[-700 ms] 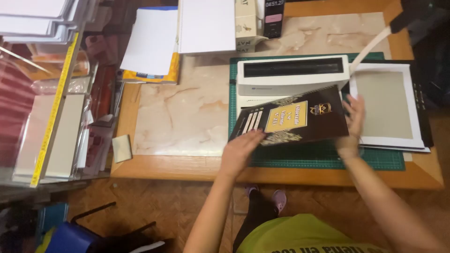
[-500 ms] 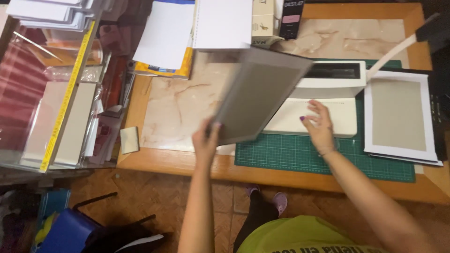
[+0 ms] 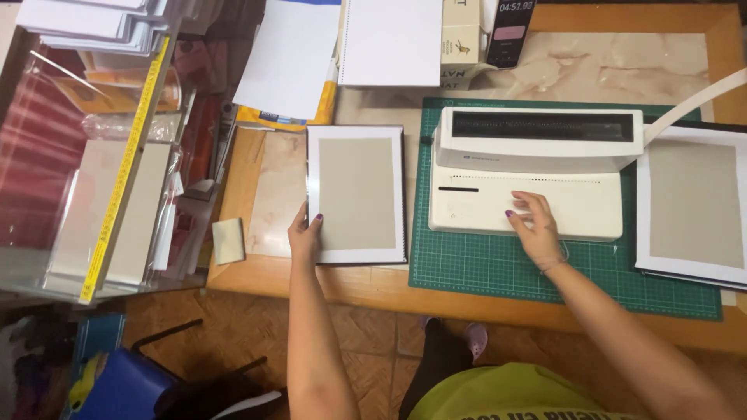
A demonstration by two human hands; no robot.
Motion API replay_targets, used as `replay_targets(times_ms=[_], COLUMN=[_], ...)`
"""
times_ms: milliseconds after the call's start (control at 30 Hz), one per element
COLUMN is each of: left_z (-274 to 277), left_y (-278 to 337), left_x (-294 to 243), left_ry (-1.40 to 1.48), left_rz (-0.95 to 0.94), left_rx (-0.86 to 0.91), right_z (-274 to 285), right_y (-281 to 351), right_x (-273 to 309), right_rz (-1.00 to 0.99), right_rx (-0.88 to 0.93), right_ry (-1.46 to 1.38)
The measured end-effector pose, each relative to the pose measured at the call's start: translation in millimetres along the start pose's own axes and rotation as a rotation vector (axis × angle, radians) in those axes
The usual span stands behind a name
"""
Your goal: The person places a framed document into a laminating machine and pulls the handle to feed it through. They then retrieve a black book from the table, place it into the machine, and pull the handle again. The person repeats this process with another framed document, feeding it through the laminator.
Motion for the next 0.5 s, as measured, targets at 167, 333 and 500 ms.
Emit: replay_targets(times_ms=[167,333,500], left_z=[-18.8,-26.7,-74.8], left_y=[20.8,27.3,78.1], left_x=[-53.6,-65.5,-114.3], left_ry=[-0.343,-0.751,-0.974], left_rz=[-0.05,-0.254,-0.805], left_rx=[-0.05,-0.137,-0.294], right_z=[14.4,19.9,21.9], right_y=[-6.6,-8.9,-1.5], right_x=[-10.1,-23.0,-35.0], right_rz=[0.006,0.142,0.235], right_rx=[-0.018,-0.02,-0.073], right_ry=[0.133,0.468,0.657])
Point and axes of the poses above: each hand's wrist, its own y-axis away from the middle knuckle, its own z-axis out of the back of the hand, x = y × z, the point moved 9 cm from there along -y, towards the middle knuckle, and after that the axes turned 8 degrees about -x, right-handed, at the moved point
